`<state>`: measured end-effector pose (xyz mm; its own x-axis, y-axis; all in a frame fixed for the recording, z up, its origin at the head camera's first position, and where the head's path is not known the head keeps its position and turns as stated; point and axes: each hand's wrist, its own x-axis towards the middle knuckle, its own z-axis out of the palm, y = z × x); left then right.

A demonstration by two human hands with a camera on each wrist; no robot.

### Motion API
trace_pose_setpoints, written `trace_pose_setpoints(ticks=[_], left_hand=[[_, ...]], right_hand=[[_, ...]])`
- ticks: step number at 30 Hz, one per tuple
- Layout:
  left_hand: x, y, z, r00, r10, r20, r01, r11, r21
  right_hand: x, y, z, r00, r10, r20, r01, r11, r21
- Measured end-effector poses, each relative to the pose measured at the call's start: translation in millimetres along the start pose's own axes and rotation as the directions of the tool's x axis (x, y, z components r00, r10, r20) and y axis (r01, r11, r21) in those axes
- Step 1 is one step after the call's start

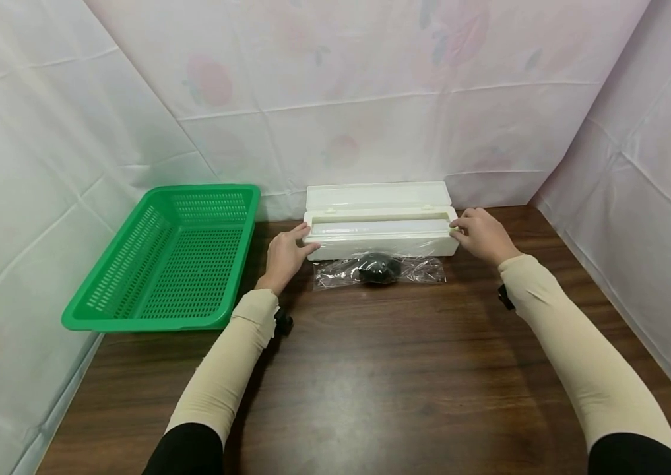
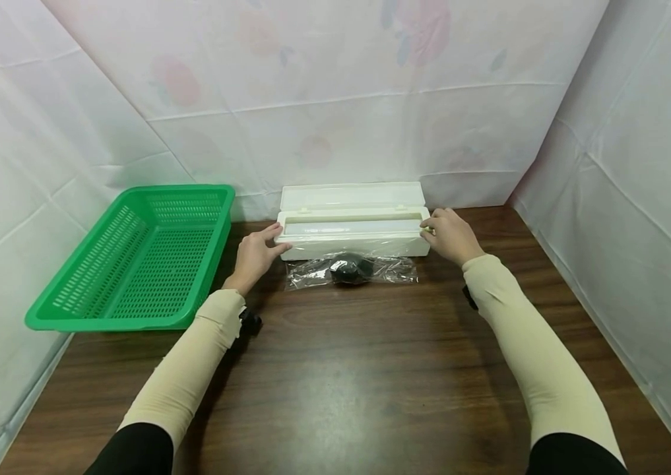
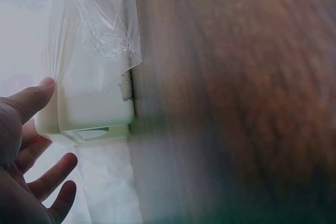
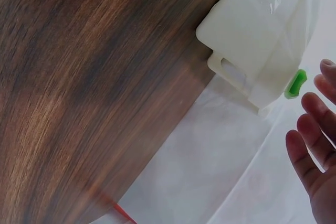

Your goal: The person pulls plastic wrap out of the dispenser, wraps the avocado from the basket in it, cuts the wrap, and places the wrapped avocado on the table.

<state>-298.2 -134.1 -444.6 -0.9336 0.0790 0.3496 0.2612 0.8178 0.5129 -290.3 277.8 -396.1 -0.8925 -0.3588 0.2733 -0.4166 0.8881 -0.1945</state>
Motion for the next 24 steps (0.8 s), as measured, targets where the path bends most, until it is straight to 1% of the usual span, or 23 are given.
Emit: trace_pose_setpoints(ticks=[6,12,18,24], left_hand=[[0.0,0.5,-0.4,1.0,-0.001,0.001,0.001,1.0,0.002],[-0.2,2.0,-1.6,1.0,-0.001,0.009,0.001,1.0,0.004],[-0.1,1.8,-0.5,1.0,-0.007,0.012,0.007,1.0,0.0],[-1.5,1.4,-0.5,1.0,0.005,-0.008,-0.005,1.0,-0.014]], right_hand=[[-0.9,-4.2,0.8,1.0,-0.006,0.008,0.006,1.0,-0.016],[-2.7,-9.7,1.0,0.999,-0.032,0.021,0.033,0.999,-0.036],[-3.0,-11.6,3.5,0.999,-0.05,0.001,0.049,0.998,-0.044],[-3.3,-10.6,8.3,0.996,-0.087,-0.03,0.086,0.995,-0.048]])
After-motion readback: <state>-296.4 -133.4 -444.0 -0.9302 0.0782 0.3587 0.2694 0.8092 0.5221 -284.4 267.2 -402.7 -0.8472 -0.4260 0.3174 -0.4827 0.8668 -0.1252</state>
